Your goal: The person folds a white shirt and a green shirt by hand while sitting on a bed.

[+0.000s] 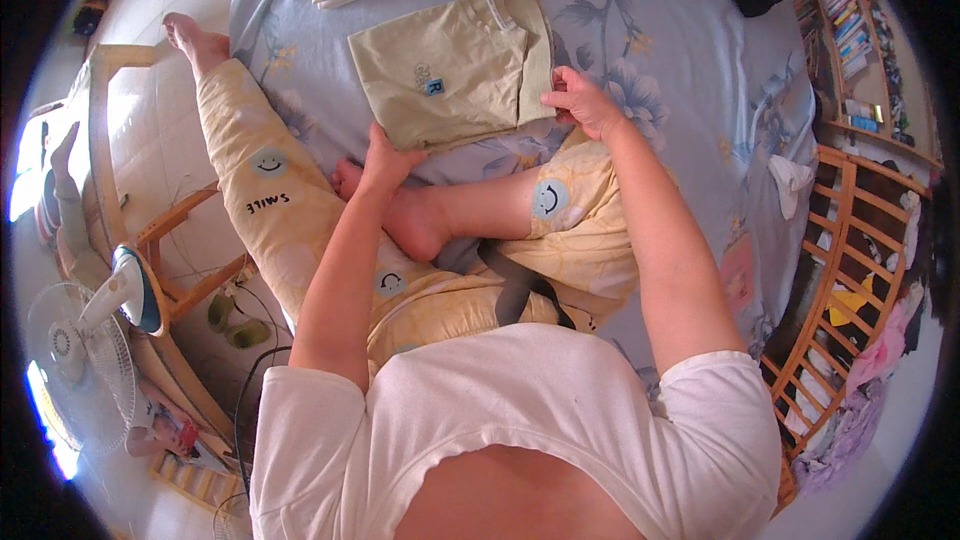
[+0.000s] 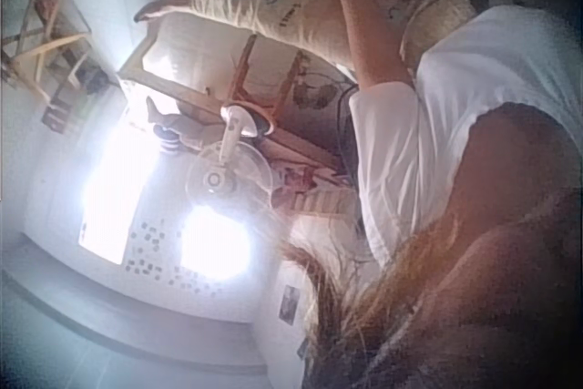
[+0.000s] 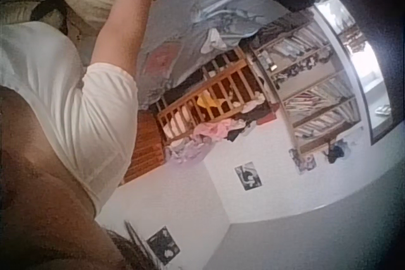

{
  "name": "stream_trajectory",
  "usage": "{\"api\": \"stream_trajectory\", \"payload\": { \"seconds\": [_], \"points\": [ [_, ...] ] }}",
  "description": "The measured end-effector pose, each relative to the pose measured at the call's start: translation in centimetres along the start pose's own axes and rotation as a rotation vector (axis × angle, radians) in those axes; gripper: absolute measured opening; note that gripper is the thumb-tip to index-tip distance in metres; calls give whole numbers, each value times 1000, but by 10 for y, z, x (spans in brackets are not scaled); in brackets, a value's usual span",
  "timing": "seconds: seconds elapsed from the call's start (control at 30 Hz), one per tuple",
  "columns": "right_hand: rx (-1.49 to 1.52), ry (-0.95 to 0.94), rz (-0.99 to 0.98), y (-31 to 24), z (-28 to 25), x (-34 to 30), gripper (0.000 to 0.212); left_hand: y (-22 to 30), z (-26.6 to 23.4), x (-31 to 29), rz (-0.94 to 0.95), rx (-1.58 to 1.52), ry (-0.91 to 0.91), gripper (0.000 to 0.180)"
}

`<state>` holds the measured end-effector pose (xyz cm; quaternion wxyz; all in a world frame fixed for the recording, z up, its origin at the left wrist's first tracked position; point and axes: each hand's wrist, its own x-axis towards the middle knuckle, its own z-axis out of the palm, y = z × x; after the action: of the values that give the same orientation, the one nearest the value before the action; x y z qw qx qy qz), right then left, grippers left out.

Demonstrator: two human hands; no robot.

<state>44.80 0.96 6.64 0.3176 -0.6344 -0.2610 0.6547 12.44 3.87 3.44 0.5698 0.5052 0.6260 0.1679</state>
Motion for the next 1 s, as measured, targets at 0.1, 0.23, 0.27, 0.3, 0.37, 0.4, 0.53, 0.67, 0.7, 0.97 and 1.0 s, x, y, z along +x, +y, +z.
{"api": "stream_trajectory", "payload": {
  "seconds": [0.1,0.23,0.27,0.3,0.37,0.4,0.53,0.67,0.7,0.97,1.0],
  "points": [
    [-251,253,142,9,-14,5,26,-7,0,4,24,34,-17,83],
    [-962,774,-262,31,-29,14,28,-7,4,3,62,106,16,84],
    [-877,700,-333,22,-20,16,29,-7,3,-1,61,137,35,84],
    [-789,637,-399,14,-11,16,31,-3,3,-4,86,140,33,85],
    [-730,386,-5,5,20,15,36,3,3,-9,135,147,31,86],
    [-689,251,185,3,35,17,39,1,3,-10,171,166,44,89],
    [-813,422,119,20,61,29,48,9,7,-17,167,222,55,95],
    [-488,334,34,36,61,43,43,6,10,-19,193,238,96,92],
    [-392,319,-26,37,62,42,41,5,10,-19,213,256,114,92],
    [-733,498,-73,22,18,10,35,12,19,-25,109,366,102,77],
    [-713,496,-57,26,14,13,34,13,22,-24,102,373,108,73]
  ]
}}
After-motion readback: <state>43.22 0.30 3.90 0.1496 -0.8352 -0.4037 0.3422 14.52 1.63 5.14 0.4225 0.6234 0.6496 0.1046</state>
